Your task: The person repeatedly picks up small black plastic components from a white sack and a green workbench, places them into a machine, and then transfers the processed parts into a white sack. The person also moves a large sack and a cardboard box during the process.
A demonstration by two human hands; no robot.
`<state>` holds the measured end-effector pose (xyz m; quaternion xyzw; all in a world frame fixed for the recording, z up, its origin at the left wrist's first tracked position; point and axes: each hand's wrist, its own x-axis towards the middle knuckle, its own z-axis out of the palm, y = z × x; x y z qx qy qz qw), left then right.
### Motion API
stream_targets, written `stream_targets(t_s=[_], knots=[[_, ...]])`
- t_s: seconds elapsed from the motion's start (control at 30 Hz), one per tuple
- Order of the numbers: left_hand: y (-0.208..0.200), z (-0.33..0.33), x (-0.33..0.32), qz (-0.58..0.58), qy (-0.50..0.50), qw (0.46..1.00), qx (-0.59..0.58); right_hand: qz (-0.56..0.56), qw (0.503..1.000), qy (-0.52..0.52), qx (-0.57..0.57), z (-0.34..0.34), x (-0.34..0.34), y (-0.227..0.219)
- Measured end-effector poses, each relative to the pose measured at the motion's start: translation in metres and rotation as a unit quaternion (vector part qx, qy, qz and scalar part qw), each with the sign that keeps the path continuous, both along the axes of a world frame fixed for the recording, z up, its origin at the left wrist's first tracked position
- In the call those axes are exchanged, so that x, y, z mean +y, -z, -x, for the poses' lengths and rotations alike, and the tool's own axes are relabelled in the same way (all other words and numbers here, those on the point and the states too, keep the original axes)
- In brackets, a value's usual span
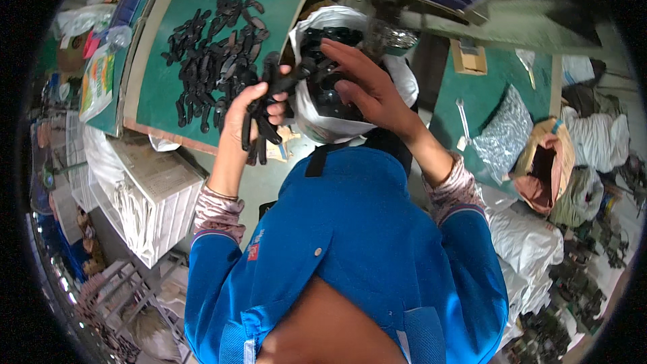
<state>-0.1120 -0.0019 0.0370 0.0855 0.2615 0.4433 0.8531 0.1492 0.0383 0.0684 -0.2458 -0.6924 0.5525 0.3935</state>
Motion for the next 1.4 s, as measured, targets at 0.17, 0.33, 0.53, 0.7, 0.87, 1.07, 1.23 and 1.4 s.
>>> stream_targets(t_s=[0.17, 0.33, 0.53, 0.7, 0.87, 1.07, 1.23, 1.4], knots=[[0.003, -0.055, 0.004, 0.004, 0.063, 0.995, -0.077, 0.056, 0.997, 0.048, -0.010, -0.027, -0.008, -0.006], [0.016, -0.062, 0.013, -0.035, -0.002, 0.999, -0.005, 0.115, 0.959, 0.252, 0.063, -0.040, 0.002, 0.001], [0.016, -0.075, 0.022, -0.077, -0.060, 0.987, 0.125, 0.089, 0.967, 0.239, 0.015, -0.041, 0.023, -0.006], [0.007, -0.086, 0.031, -0.082, -0.102, 0.978, 0.162, 0.161, 0.952, 0.222, -0.138, -0.038, 0.039, -0.020], [0.005, -0.092, 0.040, -0.079, -0.133, 0.972, 0.176, 0.226, 0.950, 0.206, -0.060, -0.034, 0.028, 0.006], [0.020, -0.108, 0.043, -0.112, -0.169, 0.961, 0.190, 0.279, 0.948, 0.130, -0.075, -0.003, -0.023, 0.045], [0.016, -0.123, 0.041, -0.102, -0.241, 0.951, 0.165, 0.317, 0.935, 0.150, -0.039, 0.016, -0.044, 0.047], [0.023, -0.123, 0.041, -0.030, -0.267, 0.957, 0.109, 0.232, 0.946, 0.207, -0.089, 0.012, -0.055, 0.052]])
